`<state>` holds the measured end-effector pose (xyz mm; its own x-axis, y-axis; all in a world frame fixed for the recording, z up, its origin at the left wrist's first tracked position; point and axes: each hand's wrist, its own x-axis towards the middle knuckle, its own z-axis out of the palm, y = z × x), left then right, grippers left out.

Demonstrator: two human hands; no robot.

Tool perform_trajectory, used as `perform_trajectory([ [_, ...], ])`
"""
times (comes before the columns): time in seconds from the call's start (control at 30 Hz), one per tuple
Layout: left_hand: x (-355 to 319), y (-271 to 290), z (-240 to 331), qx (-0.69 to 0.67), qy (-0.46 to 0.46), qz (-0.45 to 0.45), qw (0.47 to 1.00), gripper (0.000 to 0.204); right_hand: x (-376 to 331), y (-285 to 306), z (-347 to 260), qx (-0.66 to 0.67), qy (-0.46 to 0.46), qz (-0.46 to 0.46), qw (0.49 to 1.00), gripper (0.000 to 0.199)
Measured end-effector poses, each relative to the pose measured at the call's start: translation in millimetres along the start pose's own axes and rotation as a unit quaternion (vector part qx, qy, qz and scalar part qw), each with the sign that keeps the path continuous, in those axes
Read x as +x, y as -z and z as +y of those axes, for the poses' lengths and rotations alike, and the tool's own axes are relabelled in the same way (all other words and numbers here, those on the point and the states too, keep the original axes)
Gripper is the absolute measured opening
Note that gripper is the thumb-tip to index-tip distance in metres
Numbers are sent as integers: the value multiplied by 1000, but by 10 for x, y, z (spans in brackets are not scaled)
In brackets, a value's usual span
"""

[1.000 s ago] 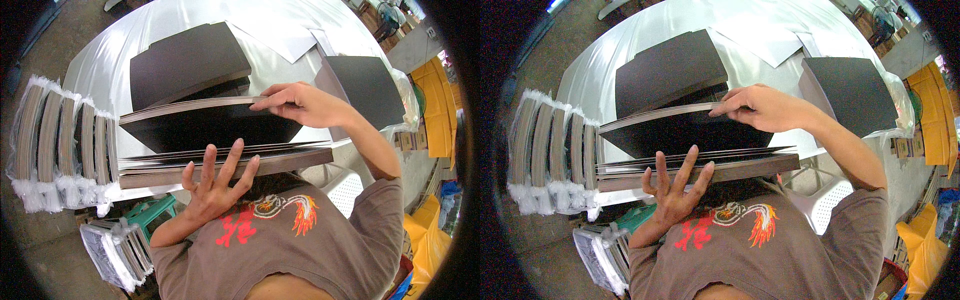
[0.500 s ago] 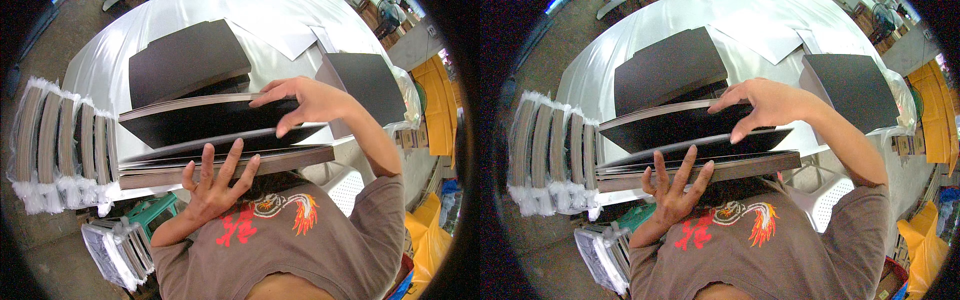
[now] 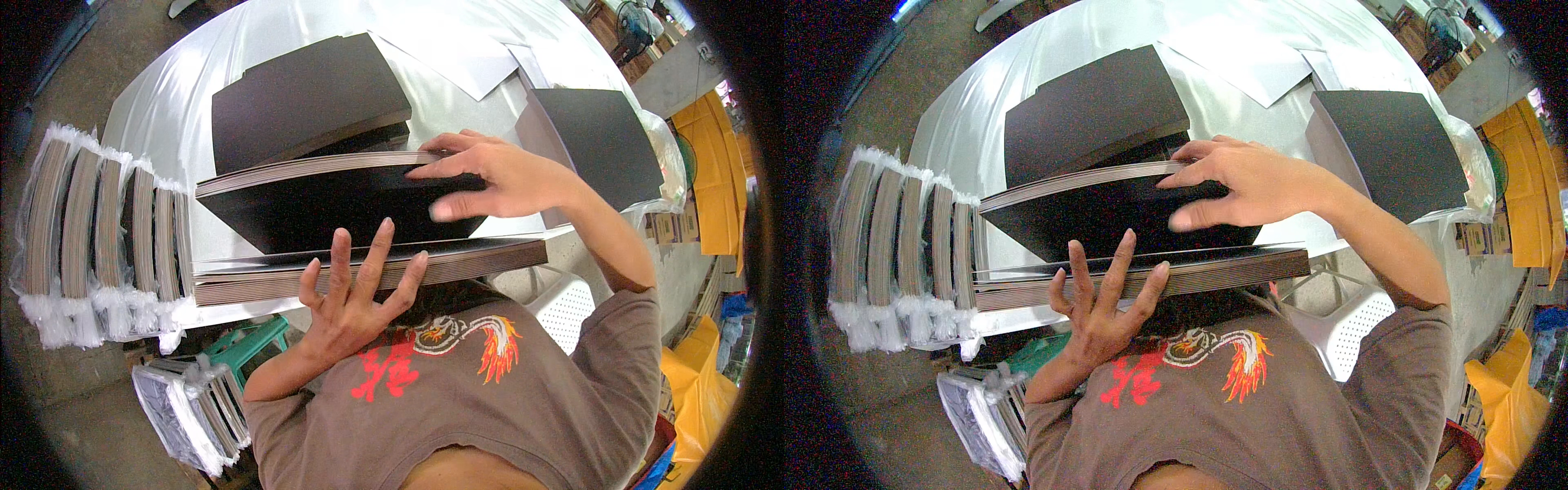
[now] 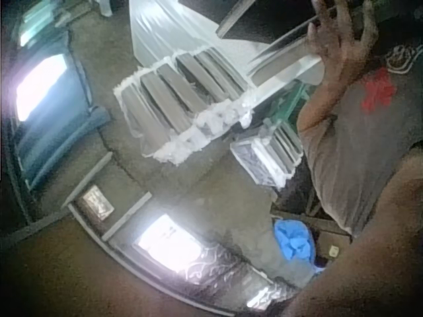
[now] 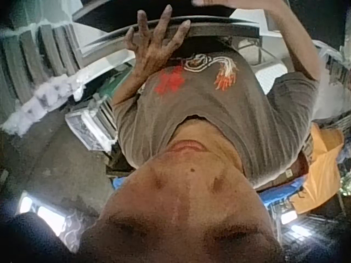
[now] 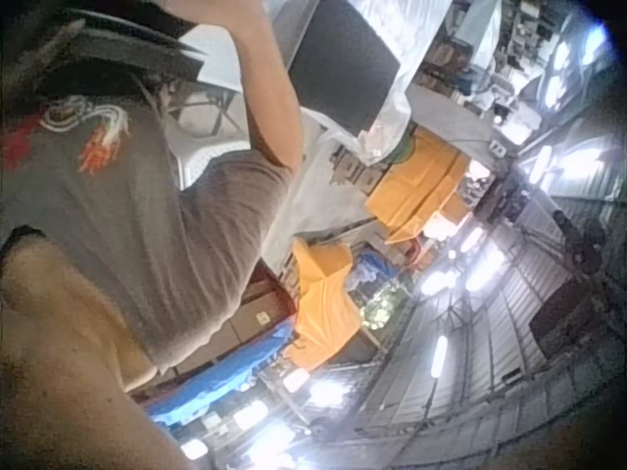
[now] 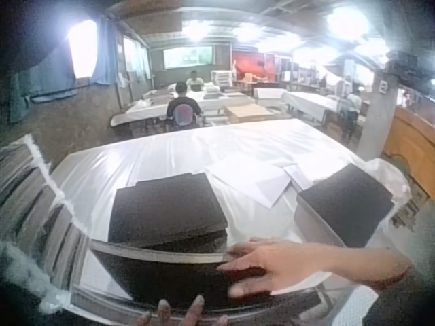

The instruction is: The person organizes and stacks large black paper boards on a white-covered table, lifting them one by one from a large pile to create smaller stacks.

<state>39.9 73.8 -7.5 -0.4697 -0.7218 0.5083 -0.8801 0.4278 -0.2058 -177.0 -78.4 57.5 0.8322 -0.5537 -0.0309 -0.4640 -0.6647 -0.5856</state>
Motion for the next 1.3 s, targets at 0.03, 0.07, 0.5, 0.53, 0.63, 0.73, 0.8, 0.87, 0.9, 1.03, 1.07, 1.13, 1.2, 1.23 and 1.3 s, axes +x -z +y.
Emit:
perform_trajectory([
  [0.03, 4, 1, -5, 5, -2, 3, 1000, 37, 2, 26, -9, -9, 11, -16, 1000, 66],
  [0.07, 10, 2, -13, 11, -4, 6, 1000, 37, 5, 71, -23, -19, 22, -32, 999, 74],
  [0.5, -36, -81, -29, 51, -28, 90, 994, 35, 97, 128, 83, 197, 53, -52, 977, 51],
  [0.53, -31, -80, -39, 50, -33, 88, 994, 36, 87, 133, 96, 170, 60, -66, 981, 48],
  [0.63, -25, -42, -36, 46, -31, 73, 996, 37, 46, 142, 105, 90, 75, -93, 989, 44],
  [0.73, -27, -12, -10, 36, -9, 47, 998, 36, 43, 112, 39, 63, 49, -74, 994, 44],
  [0.8, -27, -14, -14, 36, -8, 41, 998, 36, 4, 124, -18, 22, 71, -46, 996, 44],
  [0.87, -24, 1, -16, 32, -8, 28, 999, 36, -5, 125, -39, -3, 81, -31, 996, 46],
  [0.9, -22, 6, -15, 30, -8, 23, 999, 35, -5, 126, -46, -9, 81, -29, 996, 47],
  [1.03, -35, -60, -5, 27, -5, 62, 998, 36, 75, 105, 67, 145, 71, -50, 986, 41],
  [1.07, -55, -70, -11, 36, -12, 71, 997, 36, 74, 110, 73, 137, 75, -58, 986, 40],
  [1.13, -67, -59, -34, 54, -30, 81, 995, 36, 68, 119, 86, 119, 84, -77, 986, 41],
  [1.2, -40, -37, -51, 70, -55, 80, 993, 36, 25, 128, 70, 94, 60, -83, 990, 34],
  [1.23, -34, -51, -43, 66, -46, 79, 994, 36, 28, 118, 53, 99, 39, -83, 991, 33],
  [1.3, -27, -53, -24, 62, -27, 76, 995, 36, 24, 95, 26, 83, 38, -71, 993, 35],
])
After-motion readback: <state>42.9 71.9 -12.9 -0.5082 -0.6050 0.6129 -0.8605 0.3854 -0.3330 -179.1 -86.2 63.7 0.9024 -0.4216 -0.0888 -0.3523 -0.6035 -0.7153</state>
